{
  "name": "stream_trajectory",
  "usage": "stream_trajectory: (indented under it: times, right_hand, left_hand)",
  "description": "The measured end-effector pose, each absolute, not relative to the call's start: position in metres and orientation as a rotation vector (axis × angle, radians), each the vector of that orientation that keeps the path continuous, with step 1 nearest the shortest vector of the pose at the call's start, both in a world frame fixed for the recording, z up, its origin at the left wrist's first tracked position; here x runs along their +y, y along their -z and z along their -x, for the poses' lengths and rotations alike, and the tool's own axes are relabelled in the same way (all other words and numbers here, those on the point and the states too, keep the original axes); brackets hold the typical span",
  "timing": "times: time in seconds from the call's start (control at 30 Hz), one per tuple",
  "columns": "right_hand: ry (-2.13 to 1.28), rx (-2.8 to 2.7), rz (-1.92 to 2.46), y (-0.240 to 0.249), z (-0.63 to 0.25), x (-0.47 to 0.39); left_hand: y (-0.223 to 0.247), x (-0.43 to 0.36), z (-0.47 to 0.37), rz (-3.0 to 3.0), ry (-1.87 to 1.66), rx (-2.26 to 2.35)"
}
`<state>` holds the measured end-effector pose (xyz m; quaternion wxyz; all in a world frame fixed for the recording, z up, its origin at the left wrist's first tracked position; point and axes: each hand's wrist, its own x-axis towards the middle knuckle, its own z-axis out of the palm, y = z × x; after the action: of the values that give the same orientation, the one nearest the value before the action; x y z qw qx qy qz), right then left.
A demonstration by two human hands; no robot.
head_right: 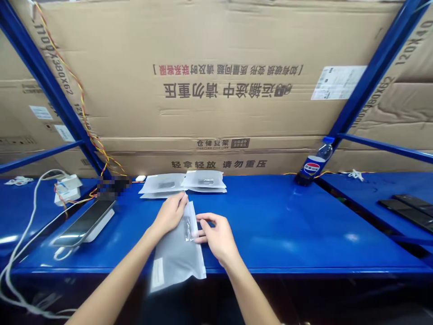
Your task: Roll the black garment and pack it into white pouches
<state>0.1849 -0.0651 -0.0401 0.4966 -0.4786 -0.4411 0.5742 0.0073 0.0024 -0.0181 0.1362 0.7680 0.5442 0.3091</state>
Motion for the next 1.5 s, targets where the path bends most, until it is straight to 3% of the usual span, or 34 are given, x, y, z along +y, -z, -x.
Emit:
stream_trajectory:
  times: [0.47, 0.73, 0.9, 1.07, 1.13, 1.3, 1.5]
  right_hand:
    - [-1.467, -1.557, 1.242, 0.024, -0.166, -0.051]
    - [-1.373, -1.419, 1.35, 0.04, -0.182, -0.059]
    - [-1.068, -1.205, 1.514, 0.06, -0.205, -0.084]
    - [-0.209, -1.493, 1.677, 0.053, -0.204, -0.111]
    - [-0.097, -1.627, 1.542, 0.049, -0.195, -0.107]
    - [-0.356, -1.95, 1.459, 0.054, -0.184, -0.069]
    - [-0.677, -1.905, 1.276, 0.056, -0.214, -0.054]
  left_hand:
    - [0.017, -0.003, -0.009, -2.279, -0.93, 1.614]
    - [0.022, -0.004, 0.02, -2.346, -0.759, 1.795]
    - [0.013, 0.005, 0.06, -2.396, -0.644, 1.887]
    - [-0.007, 0.004, 0.066, -2.481, -0.595, 1.81]
    - [-0.006, -0.01, 0.047, -2.525, -0.606, 1.728]
    - [0.027, -0.055, -0.006, -2.537, -0.652, 1.51]
    - [0.049, -0.069, 0.01, -2.468, -0.582, 1.572]
